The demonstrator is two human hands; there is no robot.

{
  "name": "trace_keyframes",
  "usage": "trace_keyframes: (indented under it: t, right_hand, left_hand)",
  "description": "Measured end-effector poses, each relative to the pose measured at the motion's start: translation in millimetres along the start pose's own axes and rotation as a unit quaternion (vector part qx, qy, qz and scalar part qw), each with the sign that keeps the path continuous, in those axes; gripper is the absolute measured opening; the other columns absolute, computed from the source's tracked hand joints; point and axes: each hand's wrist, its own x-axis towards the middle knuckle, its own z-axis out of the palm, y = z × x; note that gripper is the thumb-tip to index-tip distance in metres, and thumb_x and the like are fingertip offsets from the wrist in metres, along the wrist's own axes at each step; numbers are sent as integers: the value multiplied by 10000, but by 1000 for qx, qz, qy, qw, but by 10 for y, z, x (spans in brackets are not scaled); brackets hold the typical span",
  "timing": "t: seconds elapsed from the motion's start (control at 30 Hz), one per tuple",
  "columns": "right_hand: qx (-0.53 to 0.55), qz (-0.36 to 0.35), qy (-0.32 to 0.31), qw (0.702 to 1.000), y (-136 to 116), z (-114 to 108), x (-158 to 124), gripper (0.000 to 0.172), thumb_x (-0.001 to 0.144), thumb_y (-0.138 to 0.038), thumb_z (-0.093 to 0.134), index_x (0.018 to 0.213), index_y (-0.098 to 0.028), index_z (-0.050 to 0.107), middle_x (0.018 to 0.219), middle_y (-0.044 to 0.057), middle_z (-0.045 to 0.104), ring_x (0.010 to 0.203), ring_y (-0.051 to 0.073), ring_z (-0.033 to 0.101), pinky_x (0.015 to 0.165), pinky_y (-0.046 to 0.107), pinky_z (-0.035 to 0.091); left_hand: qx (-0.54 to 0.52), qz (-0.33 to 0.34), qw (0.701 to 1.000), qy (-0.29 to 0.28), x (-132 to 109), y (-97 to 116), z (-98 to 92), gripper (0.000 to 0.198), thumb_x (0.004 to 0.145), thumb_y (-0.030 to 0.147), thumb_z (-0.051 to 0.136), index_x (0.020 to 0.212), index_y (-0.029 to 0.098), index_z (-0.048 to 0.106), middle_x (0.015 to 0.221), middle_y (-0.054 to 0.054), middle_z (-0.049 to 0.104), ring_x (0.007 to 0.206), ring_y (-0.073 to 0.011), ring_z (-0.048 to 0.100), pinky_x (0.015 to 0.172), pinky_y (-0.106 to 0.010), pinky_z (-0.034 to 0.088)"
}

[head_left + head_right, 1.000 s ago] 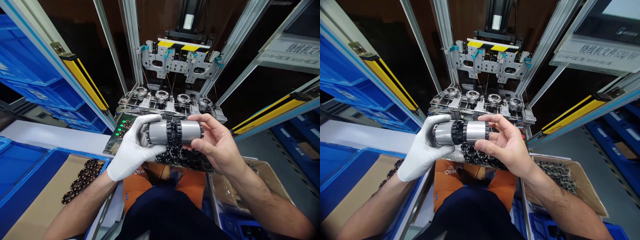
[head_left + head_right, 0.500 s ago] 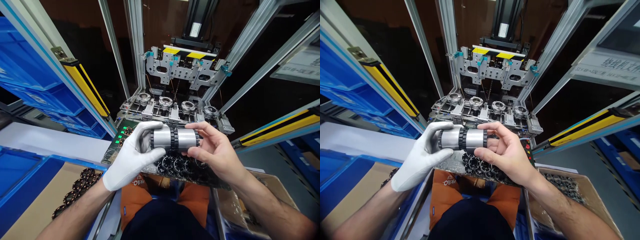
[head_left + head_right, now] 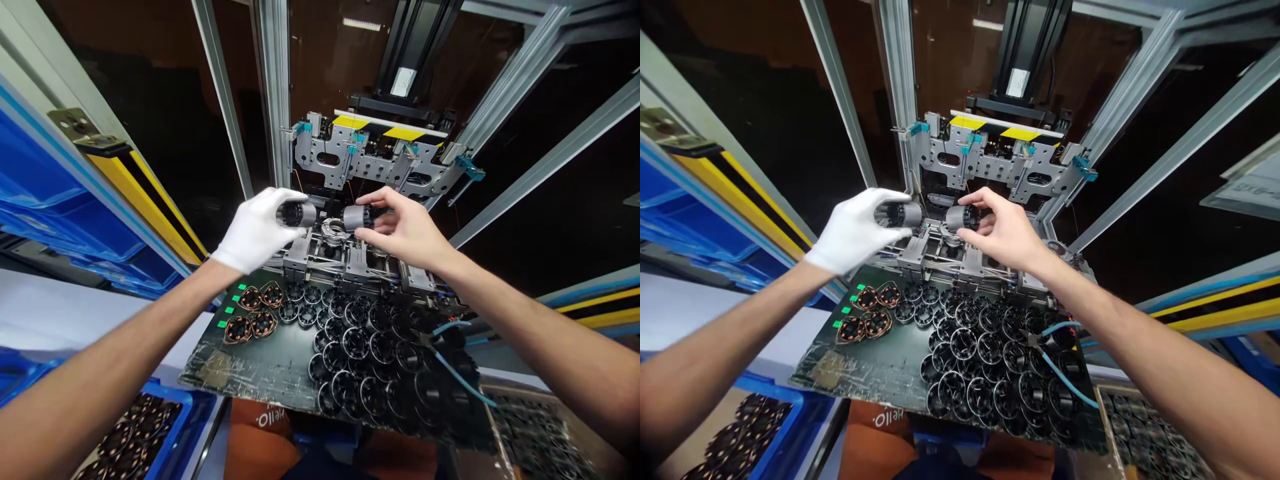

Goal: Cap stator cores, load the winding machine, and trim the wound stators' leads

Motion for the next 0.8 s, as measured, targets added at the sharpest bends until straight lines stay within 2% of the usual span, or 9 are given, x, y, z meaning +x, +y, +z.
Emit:
trace_keyframes:
  t: [0.03,0.13,0.2,0.3,0.43,0.57,0.8]
  right_hand:
    - [-53,1,-2,999,120,43,186,536,916,-398,892,1407,-249,739,1394,97,771,736,148,703,802,399,661]
    - [-137,15,-14,990,442,244,614,483,893,-333,888,1342,-213,760,1334,110,825,817,214,749,878,431,640]
    - [-169,22,-25,985,600,384,775,468,869,-301,903,1312,-218,778,1320,111,843,903,257,776,923,446,629]
    - [-216,29,-49,975,735,520,881,477,852,-281,923,1312,-263,799,1307,82,859,1031,303,800,947,451,623]
    - [-257,24,-89,962,772,565,960,514,835,-275,960,1334,-290,833,1245,69,878,1134,345,817,978,467,632]
    - [-277,10,-131,952,763,562,1096,545,826,-280,987,1355,-278,856,1314,94,873,1248,380,814,1052,499,643]
    - [-280,-14,-187,942,800,538,1316,532,801,-279,1003,1320,-277,888,1310,81,884,1236,377,831,1066,495,665]
  left_hand:
    - [47,-3,999,-20,179,-180,50,542,868,336,910,1391,244,801,1389,-68,840,1280,-309,801,1209,-455,598]
    - [129,-75,985,-92,594,-664,198,627,838,354,903,1444,245,786,1341,-66,869,1233,-329,829,1136,-421,629]
    - [148,-96,977,-122,747,-908,272,632,822,392,899,1425,233,802,1297,-75,884,1198,-342,844,1093,-411,645]
    - [165,-88,968,-168,837,-1143,328,635,798,446,894,1396,244,831,1283,-67,893,1181,-331,852,1074,-376,643]
    - [191,-49,952,-233,907,-1269,312,679,792,514,880,1430,288,830,1334,-54,885,1256,-334,833,1112,-359,612]
    - [217,-21,933,-285,1040,-1281,262,746,782,565,881,1469,281,817,1334,-80,883,1207,-338,842,1066,-361,617]
    - [244,-5,907,-344,1218,-1282,254,764,803,456,877,1543,291,780,1456,-80,845,1264,-316,822,1082,-344,603]
